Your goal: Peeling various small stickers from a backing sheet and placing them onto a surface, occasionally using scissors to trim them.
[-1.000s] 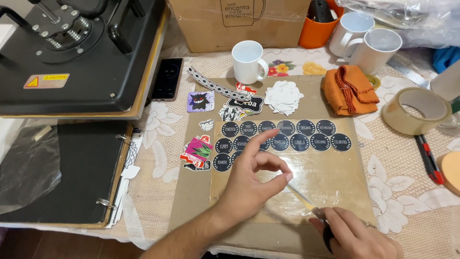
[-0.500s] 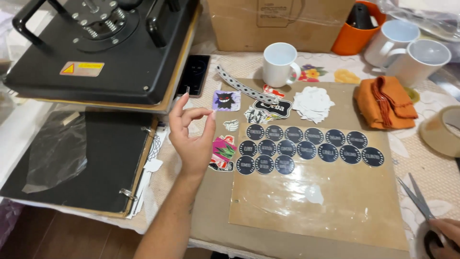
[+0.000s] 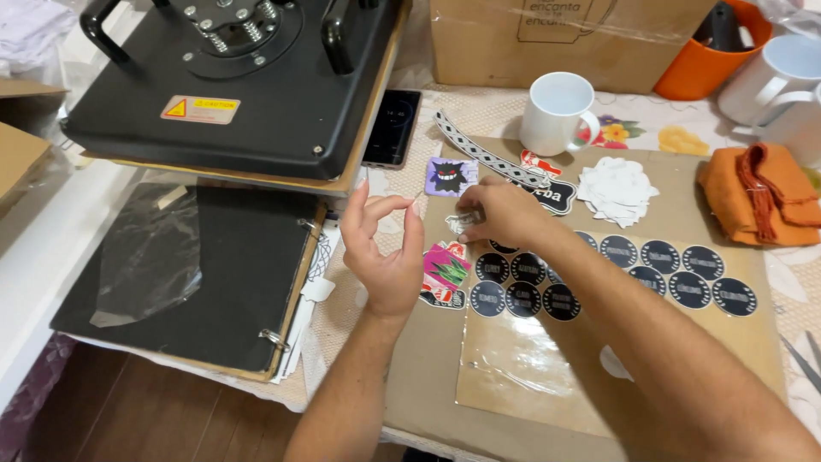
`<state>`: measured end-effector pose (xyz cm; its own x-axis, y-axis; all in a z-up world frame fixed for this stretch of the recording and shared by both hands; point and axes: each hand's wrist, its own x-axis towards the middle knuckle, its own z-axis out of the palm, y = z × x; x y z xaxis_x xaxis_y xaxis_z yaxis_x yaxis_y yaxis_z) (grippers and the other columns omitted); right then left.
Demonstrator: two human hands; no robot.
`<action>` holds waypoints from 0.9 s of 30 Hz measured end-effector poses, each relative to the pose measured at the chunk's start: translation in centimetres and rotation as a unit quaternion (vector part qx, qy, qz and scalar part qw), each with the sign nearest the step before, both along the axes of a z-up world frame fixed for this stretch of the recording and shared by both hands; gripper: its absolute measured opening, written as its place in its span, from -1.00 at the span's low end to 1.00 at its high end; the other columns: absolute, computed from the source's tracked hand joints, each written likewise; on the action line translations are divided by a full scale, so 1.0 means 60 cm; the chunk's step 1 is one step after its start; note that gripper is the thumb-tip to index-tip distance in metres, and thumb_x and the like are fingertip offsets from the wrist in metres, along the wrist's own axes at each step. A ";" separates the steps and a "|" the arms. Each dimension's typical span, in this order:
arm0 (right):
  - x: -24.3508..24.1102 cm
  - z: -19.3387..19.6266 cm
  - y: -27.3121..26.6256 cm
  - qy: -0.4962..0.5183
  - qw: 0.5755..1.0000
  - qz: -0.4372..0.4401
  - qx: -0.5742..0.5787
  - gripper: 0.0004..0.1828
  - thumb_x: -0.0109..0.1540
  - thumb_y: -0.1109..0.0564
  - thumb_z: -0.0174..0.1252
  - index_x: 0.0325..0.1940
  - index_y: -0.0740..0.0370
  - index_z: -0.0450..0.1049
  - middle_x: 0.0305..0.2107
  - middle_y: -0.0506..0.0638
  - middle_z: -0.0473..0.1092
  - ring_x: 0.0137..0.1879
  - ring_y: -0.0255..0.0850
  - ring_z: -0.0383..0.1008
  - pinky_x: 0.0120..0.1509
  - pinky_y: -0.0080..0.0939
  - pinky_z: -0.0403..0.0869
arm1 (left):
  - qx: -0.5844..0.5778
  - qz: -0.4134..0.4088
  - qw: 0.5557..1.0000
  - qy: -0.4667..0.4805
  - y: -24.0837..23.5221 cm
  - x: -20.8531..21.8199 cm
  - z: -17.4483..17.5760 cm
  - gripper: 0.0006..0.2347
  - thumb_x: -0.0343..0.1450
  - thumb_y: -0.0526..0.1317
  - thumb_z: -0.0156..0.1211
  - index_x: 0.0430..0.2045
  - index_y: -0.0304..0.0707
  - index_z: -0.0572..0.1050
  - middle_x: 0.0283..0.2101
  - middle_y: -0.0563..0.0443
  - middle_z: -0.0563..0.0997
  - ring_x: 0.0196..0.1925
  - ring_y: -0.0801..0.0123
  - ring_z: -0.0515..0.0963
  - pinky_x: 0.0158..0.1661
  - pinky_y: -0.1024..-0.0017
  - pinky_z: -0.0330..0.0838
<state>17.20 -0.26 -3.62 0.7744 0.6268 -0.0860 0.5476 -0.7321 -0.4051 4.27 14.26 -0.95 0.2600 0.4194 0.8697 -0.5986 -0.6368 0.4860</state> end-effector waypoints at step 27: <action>-0.295 0.130 -0.327 -0.560 0.784 0.245 0.111 -0.82 0.26 0.34 0.13 -0.07 0.41 0.54 -0.15 0.20 0.50 -0.23 -0.12 0.50 -0.14 -0.13 0.58 | -0.311 -0.498 0.701 0.405 -0.186 -0.144 0.126 -0.23 0.22 -0.40 0.38 0.37 -0.33 0.12 -0.38 -0.01 0.68 -0.58 0.70 0.36 -0.50 0.74 0.29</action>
